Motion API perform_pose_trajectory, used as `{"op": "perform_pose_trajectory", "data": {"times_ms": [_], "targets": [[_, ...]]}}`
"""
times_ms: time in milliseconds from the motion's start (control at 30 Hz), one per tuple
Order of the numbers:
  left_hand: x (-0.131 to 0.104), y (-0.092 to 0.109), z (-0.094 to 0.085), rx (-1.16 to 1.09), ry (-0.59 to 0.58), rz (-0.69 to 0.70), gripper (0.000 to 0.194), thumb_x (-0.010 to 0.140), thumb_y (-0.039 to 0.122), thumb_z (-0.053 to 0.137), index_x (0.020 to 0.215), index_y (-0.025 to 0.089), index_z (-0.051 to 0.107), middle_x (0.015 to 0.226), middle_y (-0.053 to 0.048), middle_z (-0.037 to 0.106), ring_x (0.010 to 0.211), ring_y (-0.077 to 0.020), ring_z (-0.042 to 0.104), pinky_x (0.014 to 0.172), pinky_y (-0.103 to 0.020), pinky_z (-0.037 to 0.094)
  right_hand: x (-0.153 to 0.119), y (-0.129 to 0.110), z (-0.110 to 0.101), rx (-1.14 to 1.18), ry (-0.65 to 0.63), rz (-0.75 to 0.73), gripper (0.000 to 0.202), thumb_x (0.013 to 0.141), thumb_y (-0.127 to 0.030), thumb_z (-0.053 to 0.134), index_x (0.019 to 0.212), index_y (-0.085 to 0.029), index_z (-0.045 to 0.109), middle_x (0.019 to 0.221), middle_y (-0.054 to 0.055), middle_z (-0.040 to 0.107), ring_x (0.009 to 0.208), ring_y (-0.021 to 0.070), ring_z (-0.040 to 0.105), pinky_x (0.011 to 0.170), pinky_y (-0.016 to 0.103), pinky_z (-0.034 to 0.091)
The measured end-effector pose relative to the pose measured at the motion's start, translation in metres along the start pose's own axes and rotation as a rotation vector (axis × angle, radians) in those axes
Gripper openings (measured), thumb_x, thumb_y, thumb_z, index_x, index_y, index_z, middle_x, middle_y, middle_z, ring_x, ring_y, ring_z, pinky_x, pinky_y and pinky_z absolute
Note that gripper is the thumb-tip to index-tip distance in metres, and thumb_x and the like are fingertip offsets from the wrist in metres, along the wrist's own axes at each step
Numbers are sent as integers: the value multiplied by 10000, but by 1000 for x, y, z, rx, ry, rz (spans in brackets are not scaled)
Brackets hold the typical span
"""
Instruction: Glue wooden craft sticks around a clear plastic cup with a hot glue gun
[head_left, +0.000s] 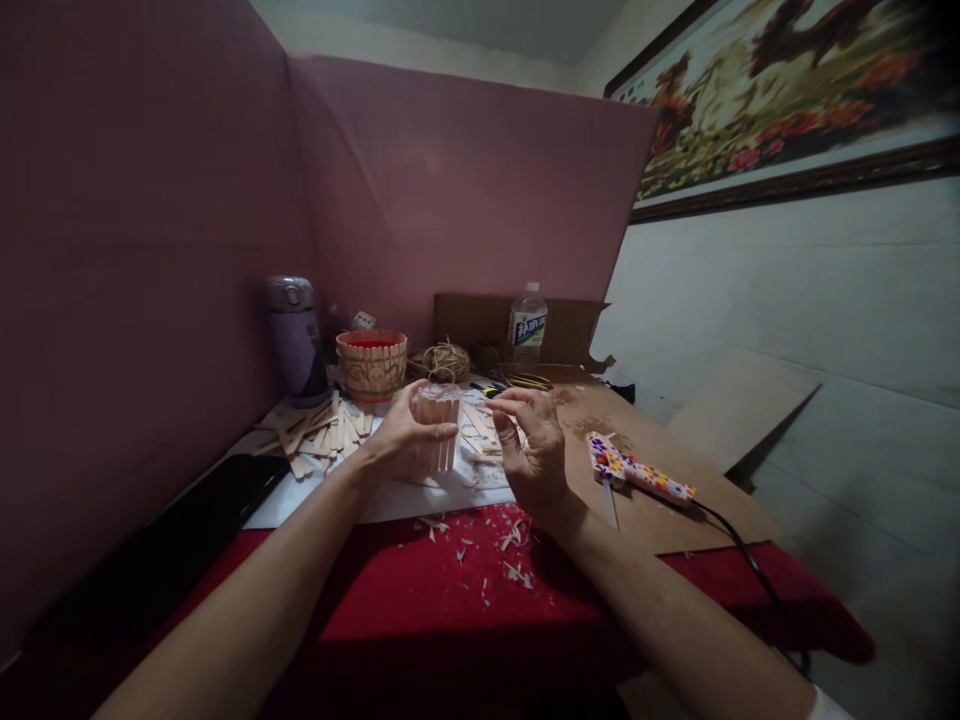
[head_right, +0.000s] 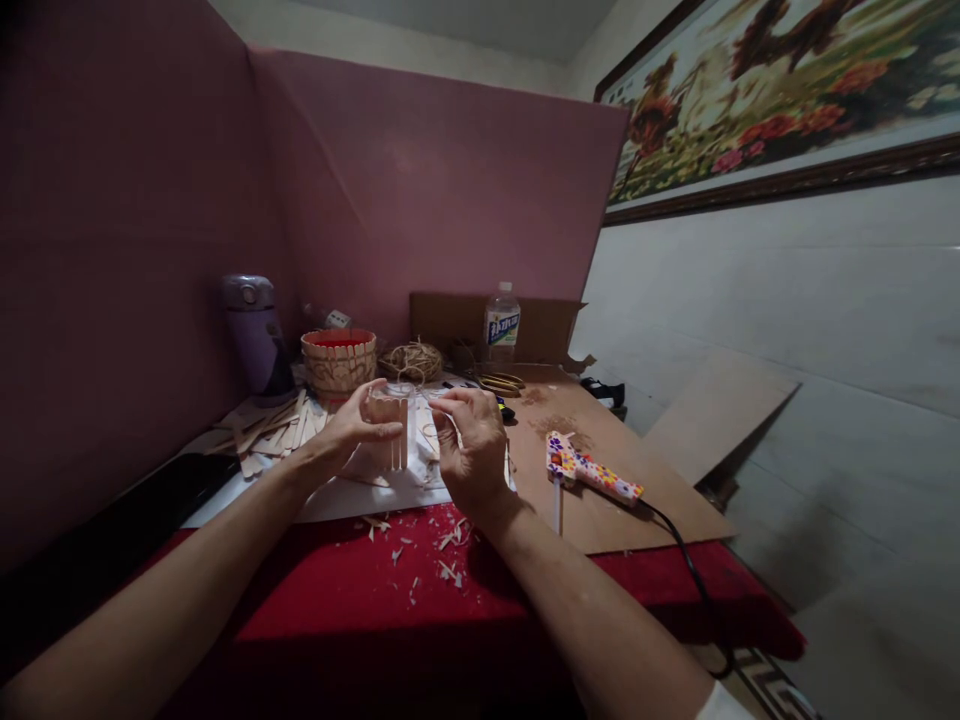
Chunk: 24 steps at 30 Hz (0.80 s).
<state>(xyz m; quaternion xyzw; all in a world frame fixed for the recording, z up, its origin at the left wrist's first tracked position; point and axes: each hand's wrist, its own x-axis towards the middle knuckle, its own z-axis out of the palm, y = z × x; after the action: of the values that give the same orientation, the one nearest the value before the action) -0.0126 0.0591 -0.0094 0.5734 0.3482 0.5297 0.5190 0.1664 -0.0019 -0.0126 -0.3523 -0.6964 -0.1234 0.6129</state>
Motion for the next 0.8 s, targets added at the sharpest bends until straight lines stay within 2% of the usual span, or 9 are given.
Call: {"op": "perform_pose_trajectory", "data": {"times_ms": [133, 333, 633, 733, 800], "targets": [[1, -5, 3, 116, 26, 36, 827, 344, 158, 888, 1073, 176, 498, 934, -30, 605, 851, -196, 584, 720, -265, 451, -1, 0, 0, -7, -9, 3, 160, 914, -203, 501, 940, -213, 659, 957, 71, 614, 927, 220, 550, 836, 416, 458], [2, -7, 4, 205, 72, 95, 595, 365, 139, 859, 856, 156, 523, 771, 20, 562, 693, -136, 523, 593, -224, 406, -2, 2, 1, -13, -31, -10, 151, 913, -197, 508, 913, -204, 659, 940, 72, 617, 920, 221, 547, 825, 414, 459], [1, -9, 1, 185, 57, 80, 548, 405, 113, 805, 879, 154, 533, 813, -6, 605, 717, -150, 559, 602, -233, 447, -3, 2, 3, -19, -57, -8, 138, 903, -207, 528, 867, -193, 661, 923, 84, 613, 902, 232, 549, 802, 416, 460], [0, -6, 2, 207, 57, 73, 494, 405, 41, 721, 861, 156, 570, 769, -5, 628, 691, -166, 582, 595, -248, 467, -2, 3, 2, -20, -63, -4, 143, 904, -216, 525, 859, -191, 659, 917, 84, 618, 900, 232, 553, 806, 416, 460], [2, -5, 0, 246, 112, 81, 495, 409, 0, 630, 878, 155, 594, 806, -21, 651, 751, -187, 611, 655, -266, 490, -2, 4, 2, -20, -55, 16, 153, 907, -219, 517, 852, -189, 656, 912, 83, 620, 898, 229, 554, 810, 413, 458]]}}
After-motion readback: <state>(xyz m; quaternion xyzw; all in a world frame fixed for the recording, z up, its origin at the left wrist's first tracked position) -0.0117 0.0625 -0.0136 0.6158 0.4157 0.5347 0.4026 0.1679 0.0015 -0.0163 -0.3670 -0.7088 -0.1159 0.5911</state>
